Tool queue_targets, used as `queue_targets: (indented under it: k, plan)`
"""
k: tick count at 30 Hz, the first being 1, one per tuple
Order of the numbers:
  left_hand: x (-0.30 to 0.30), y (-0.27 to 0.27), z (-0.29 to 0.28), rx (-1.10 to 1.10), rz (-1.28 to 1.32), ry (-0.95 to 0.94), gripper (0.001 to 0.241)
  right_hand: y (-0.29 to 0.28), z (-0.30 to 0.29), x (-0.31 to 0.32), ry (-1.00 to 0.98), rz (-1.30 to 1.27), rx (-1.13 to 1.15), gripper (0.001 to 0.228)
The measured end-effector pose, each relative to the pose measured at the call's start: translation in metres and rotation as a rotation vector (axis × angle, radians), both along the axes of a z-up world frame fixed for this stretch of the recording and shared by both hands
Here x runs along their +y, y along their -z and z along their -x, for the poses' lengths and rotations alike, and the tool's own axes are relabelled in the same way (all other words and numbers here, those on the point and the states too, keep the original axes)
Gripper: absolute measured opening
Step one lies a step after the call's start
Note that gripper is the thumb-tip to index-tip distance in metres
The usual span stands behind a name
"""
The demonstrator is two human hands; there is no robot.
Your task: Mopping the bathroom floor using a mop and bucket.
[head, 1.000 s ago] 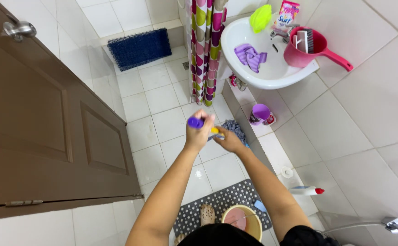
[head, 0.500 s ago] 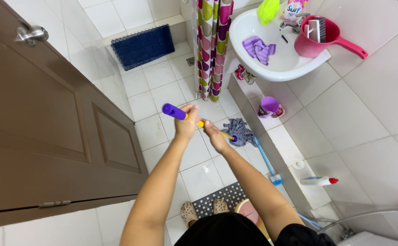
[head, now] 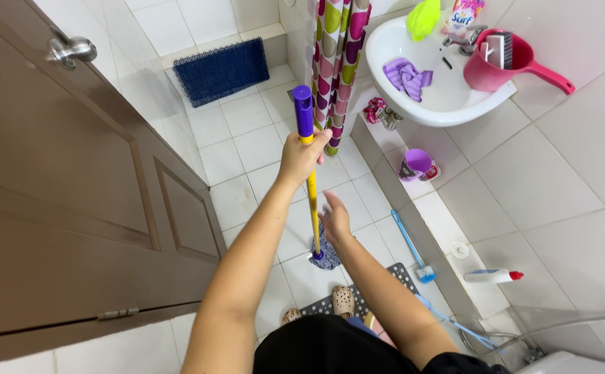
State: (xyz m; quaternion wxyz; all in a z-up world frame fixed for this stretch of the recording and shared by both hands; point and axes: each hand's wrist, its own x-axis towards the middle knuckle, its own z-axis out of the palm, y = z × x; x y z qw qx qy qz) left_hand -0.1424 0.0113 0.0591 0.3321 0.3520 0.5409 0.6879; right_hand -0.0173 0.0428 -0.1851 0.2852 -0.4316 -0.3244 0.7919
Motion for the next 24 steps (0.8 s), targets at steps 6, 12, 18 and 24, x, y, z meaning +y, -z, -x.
queue_targets:
  k: [6, 12, 18, 24]
  plan:
    - [0.012, 0.037, -0.018, -0.039, -0.043, -0.175, 0.020, 0.006, -0.001, 0.038, -0.025, 0.698, 0.632, 0.053]
    - [0.040, 0.066, -0.018, -0.082, -0.084, -0.316, 0.019, 0.044, 0.032, 0.086, -0.099, 0.624, 0.433, 0.039]
    - [0.062, 0.077, -0.056, -0.105, -0.028, -0.276, 0.012, 0.073, 0.041, 0.139, -0.098, 0.609, 0.369, 0.040]
    - [0.109, 0.091, -0.091, 0.370, -0.216, -0.327, 0.013, 0.051, -0.007, 0.198, -0.290, 0.220, 0.578, 0.041]
